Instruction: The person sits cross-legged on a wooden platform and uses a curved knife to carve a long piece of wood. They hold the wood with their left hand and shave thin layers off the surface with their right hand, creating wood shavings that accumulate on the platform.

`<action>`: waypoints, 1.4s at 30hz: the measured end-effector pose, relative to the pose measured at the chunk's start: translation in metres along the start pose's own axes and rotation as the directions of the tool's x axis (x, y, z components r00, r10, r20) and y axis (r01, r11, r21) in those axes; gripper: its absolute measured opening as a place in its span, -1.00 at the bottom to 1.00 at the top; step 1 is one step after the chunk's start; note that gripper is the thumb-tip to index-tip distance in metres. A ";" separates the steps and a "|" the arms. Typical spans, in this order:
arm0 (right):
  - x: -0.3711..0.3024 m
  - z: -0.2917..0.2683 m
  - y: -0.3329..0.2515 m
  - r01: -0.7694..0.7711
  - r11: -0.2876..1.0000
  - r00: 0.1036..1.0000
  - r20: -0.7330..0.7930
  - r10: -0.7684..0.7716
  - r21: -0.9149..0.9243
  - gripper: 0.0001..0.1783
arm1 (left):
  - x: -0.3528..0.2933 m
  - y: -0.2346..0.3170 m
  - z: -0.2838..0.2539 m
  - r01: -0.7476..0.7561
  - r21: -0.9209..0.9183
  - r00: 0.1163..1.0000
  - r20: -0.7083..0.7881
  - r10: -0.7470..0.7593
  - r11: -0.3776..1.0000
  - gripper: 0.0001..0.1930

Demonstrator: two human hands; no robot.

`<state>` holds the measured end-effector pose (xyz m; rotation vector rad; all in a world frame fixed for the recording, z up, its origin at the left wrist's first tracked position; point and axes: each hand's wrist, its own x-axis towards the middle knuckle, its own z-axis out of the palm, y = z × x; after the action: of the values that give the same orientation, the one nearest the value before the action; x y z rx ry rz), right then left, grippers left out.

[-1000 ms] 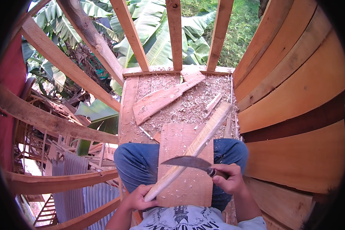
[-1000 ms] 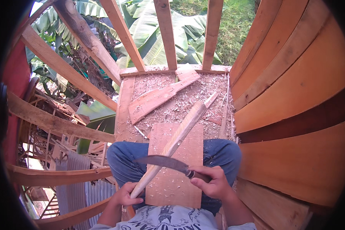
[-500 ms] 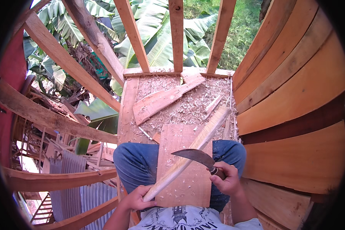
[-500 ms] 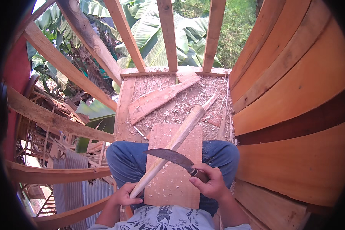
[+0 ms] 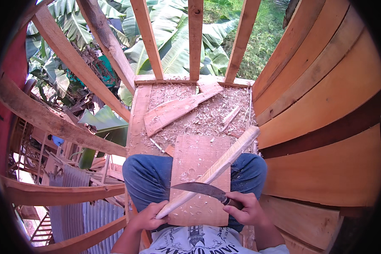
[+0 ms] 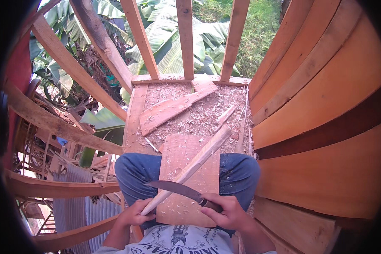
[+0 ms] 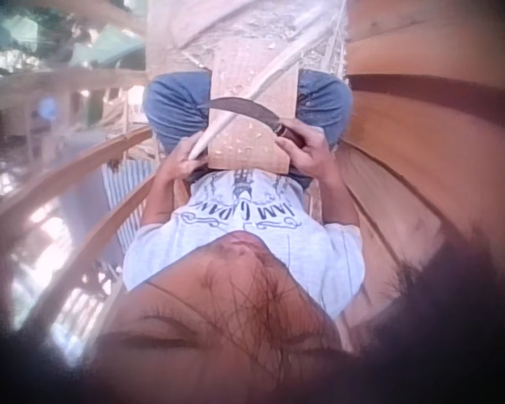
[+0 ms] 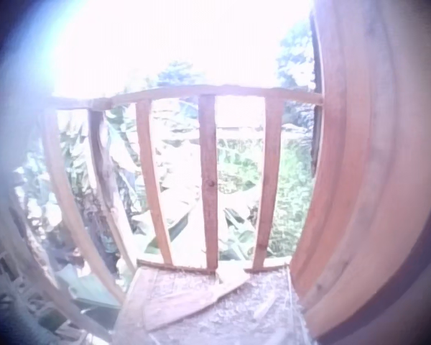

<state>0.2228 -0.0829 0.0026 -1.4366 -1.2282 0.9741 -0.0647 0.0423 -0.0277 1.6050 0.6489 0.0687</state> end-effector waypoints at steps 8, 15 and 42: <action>-0.016 -0.006 -0.005 -0.090 0.988 0.983 -0.150 0.109 0.129 -0.74 | -0.014 -0.011 0.003 -0.043 0.009 0.997 -0.067 0.043 0.999 -0.76; -0.015 0.005 -0.009 0.129 0.976 0.890 -0.414 -0.193 -0.176 -0.71 | -0.020 -0.003 0.007 -0.126 -0.033 0.990 -0.060 0.124 0.991 -0.79; -0.001 -0.011 -0.011 0.150 0.986 0.967 -0.220 -0.131 0.070 -0.78 | -0.014 -0.004 0.006 -0.048 -0.049 0.998 0.029 0.050 0.998 -0.74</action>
<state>0.2313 -0.0855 0.0156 -1.3304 -1.0995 0.7454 -0.0753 0.0301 -0.0273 1.5730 0.5807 0.0951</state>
